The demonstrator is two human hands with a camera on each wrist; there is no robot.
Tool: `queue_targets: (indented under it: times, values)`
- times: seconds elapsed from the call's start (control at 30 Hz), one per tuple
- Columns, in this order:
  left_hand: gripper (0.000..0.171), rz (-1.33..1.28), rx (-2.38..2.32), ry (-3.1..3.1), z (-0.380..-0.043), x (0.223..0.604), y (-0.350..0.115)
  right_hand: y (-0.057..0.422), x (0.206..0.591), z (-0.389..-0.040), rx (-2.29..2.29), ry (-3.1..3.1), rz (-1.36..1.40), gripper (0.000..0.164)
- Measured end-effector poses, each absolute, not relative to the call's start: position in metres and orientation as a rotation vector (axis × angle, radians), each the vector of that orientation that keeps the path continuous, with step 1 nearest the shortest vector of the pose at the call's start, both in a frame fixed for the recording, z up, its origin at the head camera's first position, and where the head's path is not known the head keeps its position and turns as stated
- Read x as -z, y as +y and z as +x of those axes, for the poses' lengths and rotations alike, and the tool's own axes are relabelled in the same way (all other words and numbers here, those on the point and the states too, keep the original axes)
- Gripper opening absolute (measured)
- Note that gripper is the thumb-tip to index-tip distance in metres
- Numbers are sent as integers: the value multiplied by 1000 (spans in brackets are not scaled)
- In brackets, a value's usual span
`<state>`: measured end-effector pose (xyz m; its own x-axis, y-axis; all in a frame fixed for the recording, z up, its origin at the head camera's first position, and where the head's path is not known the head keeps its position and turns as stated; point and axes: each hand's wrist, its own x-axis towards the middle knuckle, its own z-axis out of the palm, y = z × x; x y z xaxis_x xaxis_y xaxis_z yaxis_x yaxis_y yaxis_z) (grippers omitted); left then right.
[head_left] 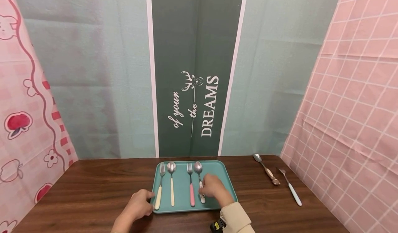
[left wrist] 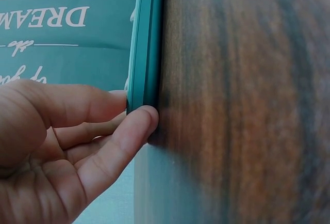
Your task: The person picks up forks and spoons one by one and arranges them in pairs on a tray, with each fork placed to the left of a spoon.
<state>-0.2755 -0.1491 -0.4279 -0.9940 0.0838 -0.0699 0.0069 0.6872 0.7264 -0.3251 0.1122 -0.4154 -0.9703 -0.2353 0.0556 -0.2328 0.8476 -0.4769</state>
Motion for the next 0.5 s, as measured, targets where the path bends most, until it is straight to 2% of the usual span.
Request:
queue_targets:
  times: [0.3, 0.5]
  values:
    - [43, 91, -1213, 2811, -276, 428, -148, 117, 411, -322, 431, 3073, -649, 18]
    - [42, 74, -1199, 2813, -276, 428, -147, 117, 412, -324, 349, 3091, -667, 16]
